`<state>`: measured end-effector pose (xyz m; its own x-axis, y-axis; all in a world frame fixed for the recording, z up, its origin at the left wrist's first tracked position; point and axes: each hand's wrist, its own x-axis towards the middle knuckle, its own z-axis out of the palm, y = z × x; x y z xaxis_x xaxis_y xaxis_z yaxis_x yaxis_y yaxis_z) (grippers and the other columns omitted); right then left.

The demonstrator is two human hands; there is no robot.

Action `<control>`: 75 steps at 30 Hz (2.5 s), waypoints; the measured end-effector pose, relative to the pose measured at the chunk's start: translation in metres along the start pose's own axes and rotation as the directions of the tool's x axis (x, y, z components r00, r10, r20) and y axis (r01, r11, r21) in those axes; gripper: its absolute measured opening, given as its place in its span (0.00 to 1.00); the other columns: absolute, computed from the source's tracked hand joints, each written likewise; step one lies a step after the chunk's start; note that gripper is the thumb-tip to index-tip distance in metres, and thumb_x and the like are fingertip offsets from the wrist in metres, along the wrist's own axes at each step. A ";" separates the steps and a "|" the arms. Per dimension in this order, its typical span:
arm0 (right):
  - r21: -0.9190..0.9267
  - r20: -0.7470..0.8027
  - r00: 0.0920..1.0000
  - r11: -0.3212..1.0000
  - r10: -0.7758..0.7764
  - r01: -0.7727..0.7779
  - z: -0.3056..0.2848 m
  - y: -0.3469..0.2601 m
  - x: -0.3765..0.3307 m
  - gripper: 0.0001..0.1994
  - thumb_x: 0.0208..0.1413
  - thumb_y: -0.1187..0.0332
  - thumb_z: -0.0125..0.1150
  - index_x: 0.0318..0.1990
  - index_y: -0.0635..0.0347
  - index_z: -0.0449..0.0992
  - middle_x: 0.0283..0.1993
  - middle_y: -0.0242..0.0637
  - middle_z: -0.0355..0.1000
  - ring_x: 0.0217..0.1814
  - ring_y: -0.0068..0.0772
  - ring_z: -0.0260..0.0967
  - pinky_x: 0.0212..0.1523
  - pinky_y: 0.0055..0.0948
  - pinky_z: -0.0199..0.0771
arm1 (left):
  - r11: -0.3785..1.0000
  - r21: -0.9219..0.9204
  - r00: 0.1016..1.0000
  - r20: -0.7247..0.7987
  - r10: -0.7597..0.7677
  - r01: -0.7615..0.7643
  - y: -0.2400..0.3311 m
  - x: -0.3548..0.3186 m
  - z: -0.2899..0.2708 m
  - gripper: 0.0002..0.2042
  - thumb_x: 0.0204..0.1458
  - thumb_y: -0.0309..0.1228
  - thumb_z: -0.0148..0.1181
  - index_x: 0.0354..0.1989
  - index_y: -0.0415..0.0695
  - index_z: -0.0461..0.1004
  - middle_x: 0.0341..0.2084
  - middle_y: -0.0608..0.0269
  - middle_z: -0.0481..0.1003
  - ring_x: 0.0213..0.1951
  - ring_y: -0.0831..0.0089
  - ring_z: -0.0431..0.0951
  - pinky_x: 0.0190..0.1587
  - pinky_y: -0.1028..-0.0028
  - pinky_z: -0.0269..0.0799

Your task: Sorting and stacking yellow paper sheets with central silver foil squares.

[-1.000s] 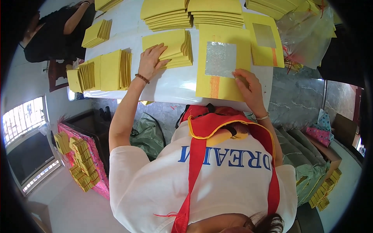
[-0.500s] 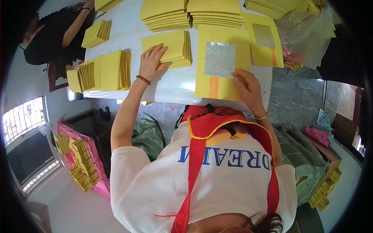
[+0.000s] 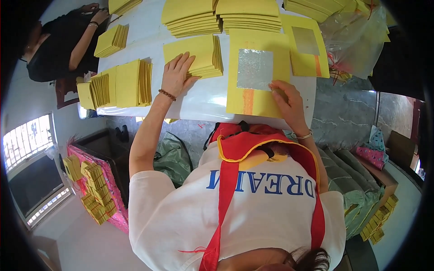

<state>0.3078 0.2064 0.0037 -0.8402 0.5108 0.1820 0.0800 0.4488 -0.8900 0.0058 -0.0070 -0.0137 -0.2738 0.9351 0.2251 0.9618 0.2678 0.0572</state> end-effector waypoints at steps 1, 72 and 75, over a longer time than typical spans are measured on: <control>-0.001 -0.001 1.000 1.000 0.001 -0.001 0.000 -0.001 0.000 0.12 0.53 0.76 0.52 0.46 0.63 0.69 0.44 0.39 0.70 0.47 0.32 0.70 0.47 0.26 0.69 | 1.000 -0.006 1.000 -0.005 -0.006 0.006 0.002 0.000 -0.002 0.33 0.41 0.46 0.61 0.58 0.50 0.60 0.56 0.57 0.61 0.56 0.59 0.60 0.55 0.61 0.55; 0.440 0.082 0.937 0.831 0.339 -0.340 -0.009 0.006 0.002 0.15 0.62 0.64 0.43 0.47 0.63 0.71 0.42 0.34 0.72 0.46 0.23 0.67 0.50 0.21 0.64 | 0.571 -0.820 0.945 0.154 0.290 -0.042 0.112 0.020 -0.037 0.04 0.45 0.22 0.57 0.31 0.38 0.73 0.23 0.58 0.71 0.26 0.65 0.71 0.28 0.72 0.67; 0.451 0.085 0.938 0.826 0.337 -0.338 -0.010 0.001 0.003 0.17 0.63 0.61 0.41 0.47 0.64 0.71 0.42 0.35 0.72 0.47 0.23 0.66 0.51 0.22 0.63 | 0.569 -0.822 0.952 0.165 0.259 -0.013 0.113 0.020 -0.037 0.04 0.46 0.23 0.57 0.30 0.38 0.73 0.23 0.59 0.71 0.26 0.67 0.71 0.28 0.73 0.67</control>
<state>0.3105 0.2155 0.0078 -0.8068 0.5675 -0.1646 0.1081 -0.1320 -0.9853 0.1088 0.0337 0.0329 -0.0124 0.9975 0.0690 0.5565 -0.0504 0.8293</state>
